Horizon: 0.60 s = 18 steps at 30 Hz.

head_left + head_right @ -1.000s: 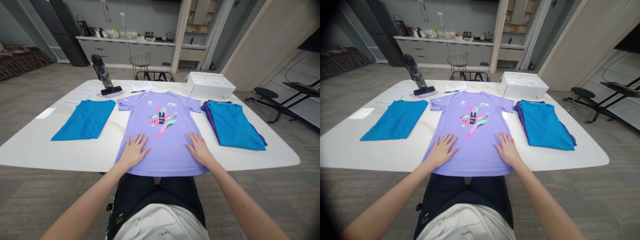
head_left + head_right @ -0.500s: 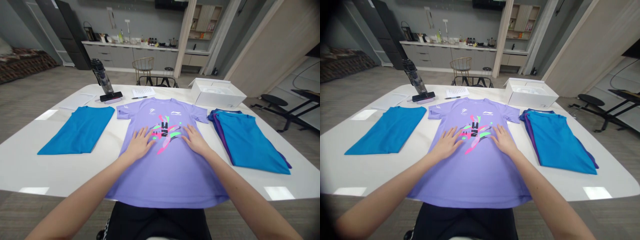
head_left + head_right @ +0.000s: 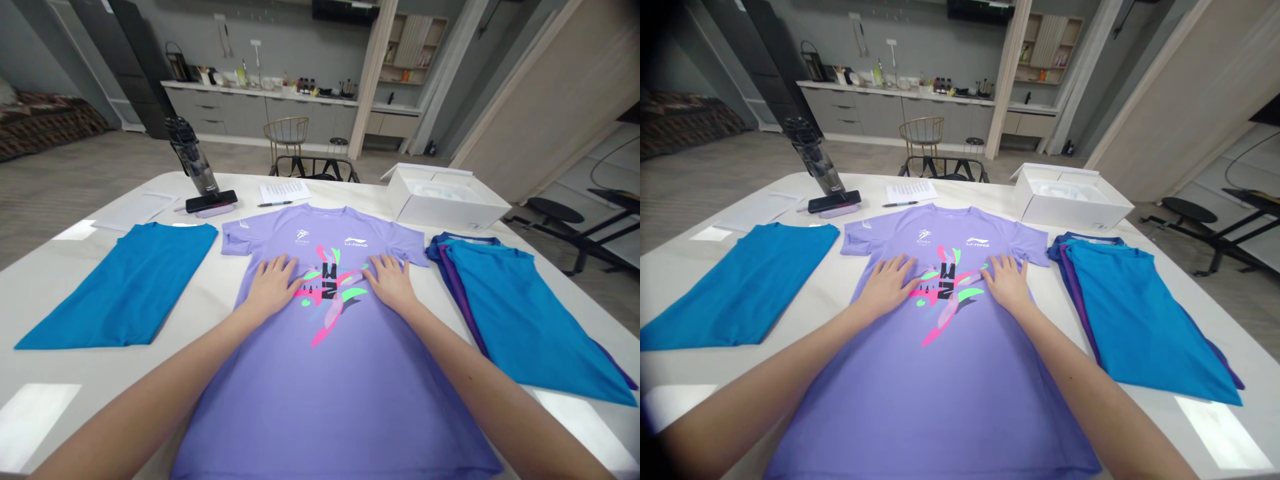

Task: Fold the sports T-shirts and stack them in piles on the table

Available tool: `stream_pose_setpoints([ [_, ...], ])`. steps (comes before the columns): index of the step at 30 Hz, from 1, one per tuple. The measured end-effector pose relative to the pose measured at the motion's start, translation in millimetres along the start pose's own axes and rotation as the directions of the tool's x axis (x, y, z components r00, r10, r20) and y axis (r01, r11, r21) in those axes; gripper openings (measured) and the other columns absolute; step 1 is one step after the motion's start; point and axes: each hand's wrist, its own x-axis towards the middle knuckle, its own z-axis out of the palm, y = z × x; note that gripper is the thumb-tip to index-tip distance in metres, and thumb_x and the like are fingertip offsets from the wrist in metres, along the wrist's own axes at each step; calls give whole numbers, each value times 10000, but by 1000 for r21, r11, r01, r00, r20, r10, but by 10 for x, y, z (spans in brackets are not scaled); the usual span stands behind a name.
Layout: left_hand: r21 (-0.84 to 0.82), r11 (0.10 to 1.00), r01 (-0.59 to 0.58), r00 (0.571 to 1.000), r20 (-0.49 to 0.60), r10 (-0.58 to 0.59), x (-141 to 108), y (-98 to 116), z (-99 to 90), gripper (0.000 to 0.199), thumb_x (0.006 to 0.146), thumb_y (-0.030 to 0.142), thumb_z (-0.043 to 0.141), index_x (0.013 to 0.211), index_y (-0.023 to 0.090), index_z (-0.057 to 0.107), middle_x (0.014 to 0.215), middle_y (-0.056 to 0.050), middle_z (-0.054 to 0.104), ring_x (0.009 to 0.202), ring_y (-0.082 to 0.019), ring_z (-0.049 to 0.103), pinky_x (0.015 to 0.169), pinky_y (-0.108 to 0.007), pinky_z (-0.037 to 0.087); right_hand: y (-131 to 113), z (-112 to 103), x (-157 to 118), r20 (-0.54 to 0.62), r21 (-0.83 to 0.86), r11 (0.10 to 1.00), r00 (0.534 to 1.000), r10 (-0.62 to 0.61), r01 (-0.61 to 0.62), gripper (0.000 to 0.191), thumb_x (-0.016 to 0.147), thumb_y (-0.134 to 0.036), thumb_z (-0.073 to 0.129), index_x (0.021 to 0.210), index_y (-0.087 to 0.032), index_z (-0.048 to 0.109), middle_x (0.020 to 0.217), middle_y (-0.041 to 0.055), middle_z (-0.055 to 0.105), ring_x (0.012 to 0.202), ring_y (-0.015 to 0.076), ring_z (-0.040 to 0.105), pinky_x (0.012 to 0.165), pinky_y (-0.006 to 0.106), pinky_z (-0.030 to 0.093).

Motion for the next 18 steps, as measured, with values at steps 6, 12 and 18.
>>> stream_pose_setpoints([
  [6,-86,989,-120,991,56,125,858,298,36,614,1053,527,340,1608,268,384,1705,-94,314,1581,-308,257,1269,-551,215,-186,32,714,95,147,983,988,-124,109,623,1078,-562,270,1609,-257,382,1717,112,274,1578,342,217,1224,623,250],
  [12,-106,994,-34,995,90,44,1403,366,214,599,1069,510,292,1576,219,425,1674,-132,367,1547,-325,314,1250,-552,226,-120,160,1202,192,160,984,980,43,-74,660,1074,-600,177,1647,-301,311,1739,89,209,1576,398,183,1185,761,163],
  [18,-64,997,47,996,-67,-52,1838,594,259,508,1046,435,408,1458,164,534,1423,-206,587,1345,-372,505,1143,-558,344,436,86,1494,79,171,978,991,109,-121,606,1091,-494,230,1553,-177,462,1621,173,429,1479,341,377,1187,579,329],
])
